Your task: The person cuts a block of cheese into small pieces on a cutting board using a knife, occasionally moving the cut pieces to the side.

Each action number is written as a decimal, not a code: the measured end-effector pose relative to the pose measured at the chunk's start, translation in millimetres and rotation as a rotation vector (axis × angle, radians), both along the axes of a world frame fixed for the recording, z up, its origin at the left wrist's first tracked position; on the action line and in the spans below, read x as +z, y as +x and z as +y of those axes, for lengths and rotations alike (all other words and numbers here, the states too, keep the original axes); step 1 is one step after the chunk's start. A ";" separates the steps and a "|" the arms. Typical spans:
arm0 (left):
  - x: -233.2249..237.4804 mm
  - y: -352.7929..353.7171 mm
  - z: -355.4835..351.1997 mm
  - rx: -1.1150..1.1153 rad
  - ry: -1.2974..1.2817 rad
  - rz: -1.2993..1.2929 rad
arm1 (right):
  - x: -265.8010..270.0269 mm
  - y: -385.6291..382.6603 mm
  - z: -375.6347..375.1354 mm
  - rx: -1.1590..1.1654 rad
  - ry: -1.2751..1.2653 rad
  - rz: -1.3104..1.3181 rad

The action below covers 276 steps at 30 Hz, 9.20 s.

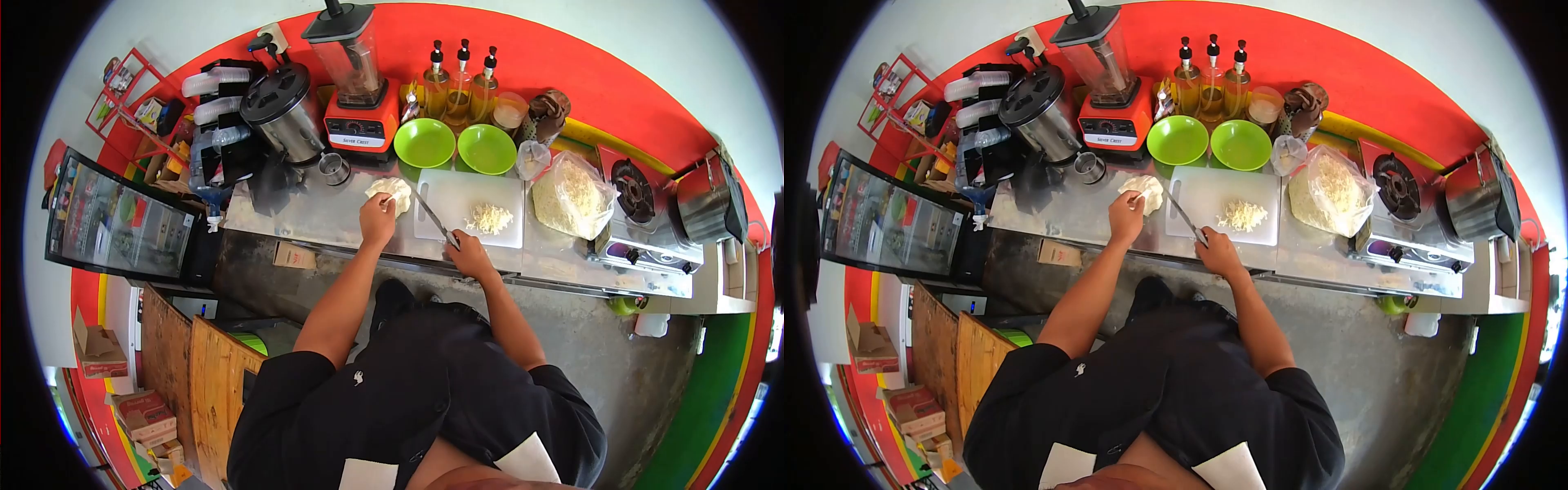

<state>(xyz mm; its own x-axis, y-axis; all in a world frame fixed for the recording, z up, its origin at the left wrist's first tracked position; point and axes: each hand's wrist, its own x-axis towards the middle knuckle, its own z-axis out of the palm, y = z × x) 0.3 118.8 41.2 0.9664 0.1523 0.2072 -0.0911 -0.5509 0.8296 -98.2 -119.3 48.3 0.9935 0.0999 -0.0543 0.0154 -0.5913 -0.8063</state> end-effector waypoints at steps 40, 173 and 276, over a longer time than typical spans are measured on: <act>-14.5 -41.4 -41.5 -0.131 0.178 0.107 | -13.8 -40.9 -28.0 -0.283 -0.140 0.125; -17.0 -18.7 -96.3 -0.421 0.464 0.076 | 31.5 -8.1 12.5 0.022 -0.624 0.341; -34.0 -31.2 -71.5 -0.512 0.296 -0.108 | 7.8 -15.5 37.8 -0.019 -0.601 0.293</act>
